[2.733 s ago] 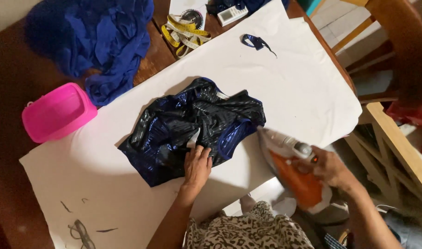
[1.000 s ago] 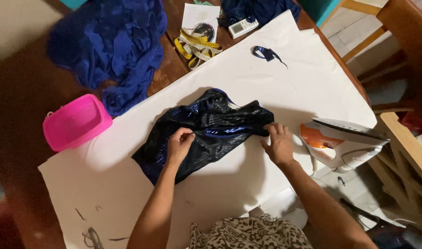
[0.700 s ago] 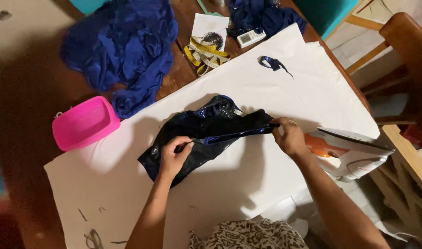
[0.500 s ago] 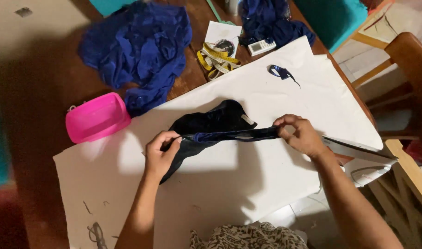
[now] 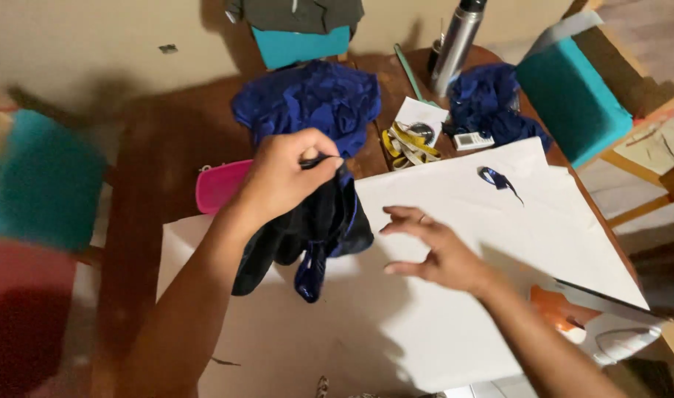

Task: Using an electric iron to press seams and smooth the fabric of a black garment on a work table.

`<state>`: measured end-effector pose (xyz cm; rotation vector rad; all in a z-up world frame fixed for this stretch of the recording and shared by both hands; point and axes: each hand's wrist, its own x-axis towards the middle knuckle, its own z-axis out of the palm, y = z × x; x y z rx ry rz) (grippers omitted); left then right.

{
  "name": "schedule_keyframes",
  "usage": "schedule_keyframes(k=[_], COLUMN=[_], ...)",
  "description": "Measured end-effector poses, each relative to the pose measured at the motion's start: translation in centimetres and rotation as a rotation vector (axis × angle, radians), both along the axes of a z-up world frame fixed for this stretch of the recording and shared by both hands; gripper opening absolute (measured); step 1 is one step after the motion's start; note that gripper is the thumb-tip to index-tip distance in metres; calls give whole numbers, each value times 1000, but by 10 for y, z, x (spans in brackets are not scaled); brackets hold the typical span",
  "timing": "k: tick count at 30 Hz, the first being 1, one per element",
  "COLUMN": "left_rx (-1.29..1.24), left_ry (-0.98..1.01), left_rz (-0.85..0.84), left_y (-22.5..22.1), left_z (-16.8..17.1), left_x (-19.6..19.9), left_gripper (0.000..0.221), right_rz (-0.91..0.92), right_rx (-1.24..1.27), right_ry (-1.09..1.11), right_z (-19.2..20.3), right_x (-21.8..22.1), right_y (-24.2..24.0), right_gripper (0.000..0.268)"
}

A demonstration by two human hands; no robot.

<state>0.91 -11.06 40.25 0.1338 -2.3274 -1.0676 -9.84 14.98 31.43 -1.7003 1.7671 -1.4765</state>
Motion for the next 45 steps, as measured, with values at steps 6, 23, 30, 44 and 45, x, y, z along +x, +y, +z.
schedule_keyframes(k=[6, 23, 30, 44, 45], left_rx=[-124, 349, 341, 481, 482], left_ry=[-188, -47, -202, -8, -7], left_rz=[-68, 189, 183, -35, -33], left_y=[17, -17, -13, -21, -21], left_z=[57, 92, 101, 105, 105], left_x=[17, 80, 85, 68, 67], left_gripper=[11, 12, 18, 13, 13], right_rz=[-295, -430, -420, -402, -400], right_rx=[34, -328, -199, 66, 68], right_ry=[335, -55, -381, 23, 23], right_z=[-71, -37, 135, 259, 257], right_x=[68, -100, -111, -116, -124], right_y=[-45, 42, 47, 33, 33], right_gripper=[68, 39, 7, 14, 14])
